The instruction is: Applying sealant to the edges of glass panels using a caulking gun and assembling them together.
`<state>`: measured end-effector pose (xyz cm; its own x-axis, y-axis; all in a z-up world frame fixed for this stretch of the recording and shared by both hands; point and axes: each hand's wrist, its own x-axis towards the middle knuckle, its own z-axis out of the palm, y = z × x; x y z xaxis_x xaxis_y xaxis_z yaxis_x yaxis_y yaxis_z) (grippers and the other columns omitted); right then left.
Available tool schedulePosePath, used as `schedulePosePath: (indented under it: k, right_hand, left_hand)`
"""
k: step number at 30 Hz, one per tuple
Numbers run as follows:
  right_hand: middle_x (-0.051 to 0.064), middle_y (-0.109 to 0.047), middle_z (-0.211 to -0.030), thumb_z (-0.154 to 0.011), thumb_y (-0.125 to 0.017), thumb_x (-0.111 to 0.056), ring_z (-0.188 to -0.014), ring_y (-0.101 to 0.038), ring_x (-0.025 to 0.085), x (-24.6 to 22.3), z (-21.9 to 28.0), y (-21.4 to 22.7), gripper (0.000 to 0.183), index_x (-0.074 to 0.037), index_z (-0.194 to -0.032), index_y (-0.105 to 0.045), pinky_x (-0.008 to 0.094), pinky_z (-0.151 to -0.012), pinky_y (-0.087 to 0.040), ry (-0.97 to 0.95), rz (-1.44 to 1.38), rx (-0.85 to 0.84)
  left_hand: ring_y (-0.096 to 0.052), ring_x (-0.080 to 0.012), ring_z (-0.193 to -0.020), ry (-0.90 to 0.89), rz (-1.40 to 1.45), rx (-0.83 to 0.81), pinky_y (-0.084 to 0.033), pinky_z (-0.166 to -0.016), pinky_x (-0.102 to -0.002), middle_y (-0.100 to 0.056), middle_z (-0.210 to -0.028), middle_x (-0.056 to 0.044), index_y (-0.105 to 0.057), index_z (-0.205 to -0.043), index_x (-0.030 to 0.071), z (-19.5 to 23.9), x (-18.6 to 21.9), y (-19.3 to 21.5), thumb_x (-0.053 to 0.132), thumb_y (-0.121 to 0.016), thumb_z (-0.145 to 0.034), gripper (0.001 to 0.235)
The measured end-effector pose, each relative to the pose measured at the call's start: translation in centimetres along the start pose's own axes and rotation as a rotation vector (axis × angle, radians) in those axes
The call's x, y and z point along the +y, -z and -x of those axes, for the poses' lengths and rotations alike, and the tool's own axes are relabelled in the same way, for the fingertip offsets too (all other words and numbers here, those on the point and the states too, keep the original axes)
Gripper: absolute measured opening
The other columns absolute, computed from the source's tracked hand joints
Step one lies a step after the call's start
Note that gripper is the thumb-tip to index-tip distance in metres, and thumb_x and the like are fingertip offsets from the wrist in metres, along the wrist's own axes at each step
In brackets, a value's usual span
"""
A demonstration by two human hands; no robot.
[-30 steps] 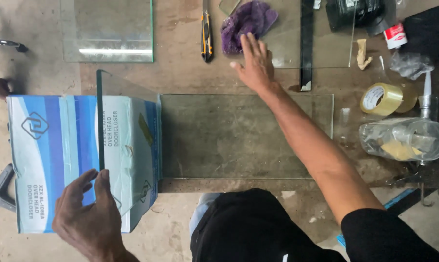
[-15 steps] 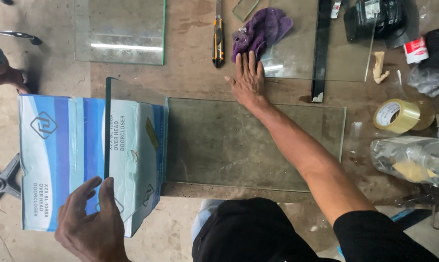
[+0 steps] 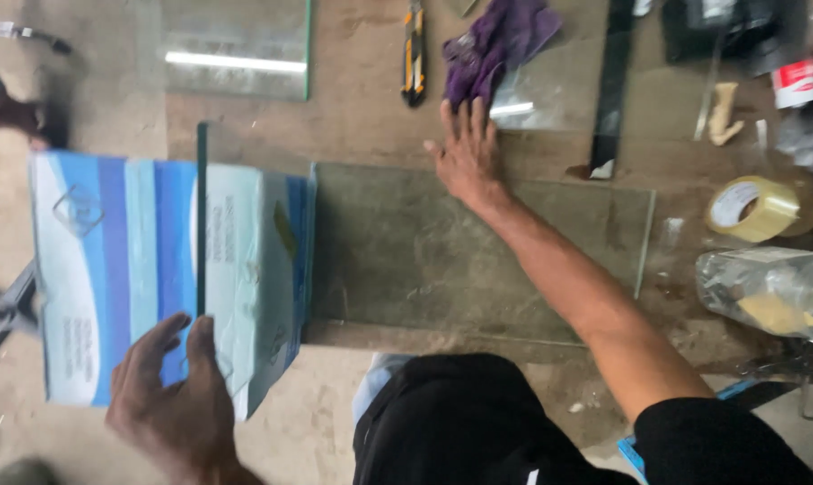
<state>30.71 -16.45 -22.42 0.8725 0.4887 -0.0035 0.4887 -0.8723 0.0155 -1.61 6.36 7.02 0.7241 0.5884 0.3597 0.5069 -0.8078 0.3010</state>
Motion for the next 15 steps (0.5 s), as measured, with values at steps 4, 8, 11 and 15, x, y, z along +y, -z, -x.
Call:
schedulePosePath:
  k: [4,8,11,15]
  right_hand:
    - [0.028,-0.032,-0.163,-0.109,-0.035,-0.054,-0.152,-0.018,0.046,0.0,0.2,1.1,0.073,-0.007,-0.165,-0.024,0.062,-0.117,-0.022,0.006,-0.154,-0.129]
    - [0.029,-0.036,-0.161,-0.11,-0.03,-0.056,-0.15,-0.021,0.048,0.1,0.7,0.8,0.073,-0.005,-0.163,-0.028,0.063,-0.116,-0.021,0.005,-0.165,-0.1]
    - [0.021,-0.054,-0.138,-0.105,-0.047,-0.045,-0.142,-0.032,0.048,-0.7,1.0,2.3,0.059,-0.003,-0.145,-0.042,0.064,-0.106,-0.029,0.043,-0.18,0.013]
    - [0.021,-0.07,-0.126,-0.091,-0.068,0.004,-0.12,-0.059,0.037,-4.2,-0.1,3.0,0.043,0.002,-0.134,-0.067,0.048,-0.106,-0.05,0.342,-0.752,0.175]
  left_hand:
    - [-0.069,-0.0257,-0.1,0.139,0.039,-0.059,-0.052,-0.059,-0.036,-0.078,-0.106,-0.011,-0.081,-0.114,0.001,-0.5,1.4,0.6,0.005,-0.086,-0.099,0.016]
    - [-0.068,-0.0247,-0.1,0.141,0.066,-0.064,-0.05,-0.053,-0.034,-0.079,-0.11,-0.009,-0.079,-0.113,0.003,-0.5,1.3,0.5,0.009,-0.087,-0.099,0.017]
    - [-0.068,-0.0254,-0.1,0.142,0.077,-0.058,-0.05,-0.053,-0.034,-0.079,-0.109,-0.008,-0.079,-0.113,0.004,-0.3,1.0,0.3,0.013,-0.086,-0.1,0.017]
    - [-0.069,-0.0252,-0.1,0.114,0.082,-0.061,-0.053,-0.057,-0.034,-0.079,-0.11,-0.009,-0.078,-0.113,0.006,0.0,0.2,0.0,0.017,-0.085,-0.103,0.017]
